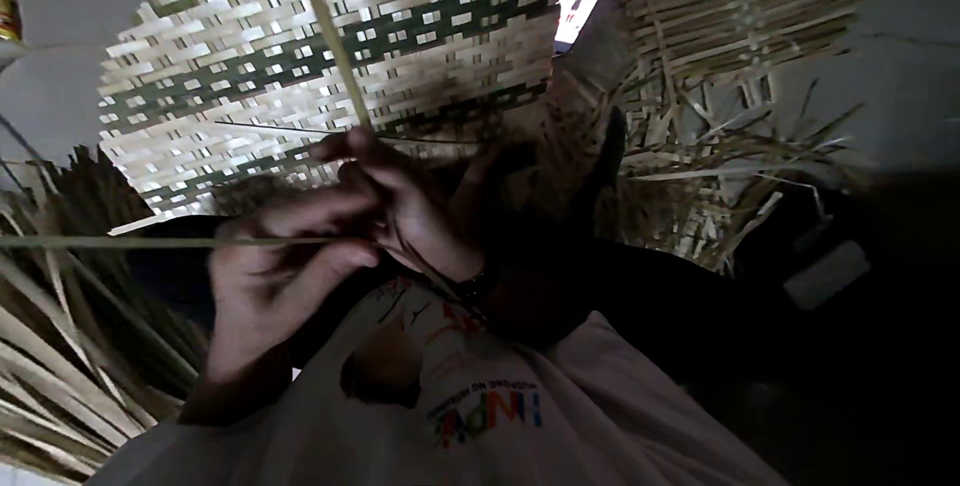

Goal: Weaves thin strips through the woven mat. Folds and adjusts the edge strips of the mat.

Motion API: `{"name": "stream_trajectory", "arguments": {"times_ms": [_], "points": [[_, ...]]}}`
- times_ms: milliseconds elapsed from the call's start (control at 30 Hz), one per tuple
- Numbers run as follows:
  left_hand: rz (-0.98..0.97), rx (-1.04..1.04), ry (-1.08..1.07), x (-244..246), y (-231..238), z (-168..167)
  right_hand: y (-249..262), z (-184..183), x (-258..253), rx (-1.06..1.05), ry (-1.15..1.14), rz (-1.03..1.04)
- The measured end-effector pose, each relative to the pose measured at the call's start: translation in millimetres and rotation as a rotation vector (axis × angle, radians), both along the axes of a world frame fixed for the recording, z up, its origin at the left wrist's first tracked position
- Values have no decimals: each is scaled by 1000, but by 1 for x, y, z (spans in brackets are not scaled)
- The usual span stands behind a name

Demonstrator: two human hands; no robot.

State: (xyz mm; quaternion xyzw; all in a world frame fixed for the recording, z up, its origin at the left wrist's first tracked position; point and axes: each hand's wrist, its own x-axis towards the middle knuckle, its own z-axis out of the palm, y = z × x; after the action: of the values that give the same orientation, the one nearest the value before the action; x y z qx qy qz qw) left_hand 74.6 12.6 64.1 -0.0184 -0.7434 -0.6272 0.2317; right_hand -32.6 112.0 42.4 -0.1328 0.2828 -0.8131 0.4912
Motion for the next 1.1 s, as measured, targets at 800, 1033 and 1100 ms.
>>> {"name": "stream_trajectory", "arguments": {"times_ms": [800,1033,1100], "points": [[-3,26,31,27,-8,-1,8,18,14,118,237,79],[-81,-24,-55,39,-9,-2,5,18,10,172,199,51],[-19,-14,-38,40,-10,-4,4,29,10,95,356,182]]}}
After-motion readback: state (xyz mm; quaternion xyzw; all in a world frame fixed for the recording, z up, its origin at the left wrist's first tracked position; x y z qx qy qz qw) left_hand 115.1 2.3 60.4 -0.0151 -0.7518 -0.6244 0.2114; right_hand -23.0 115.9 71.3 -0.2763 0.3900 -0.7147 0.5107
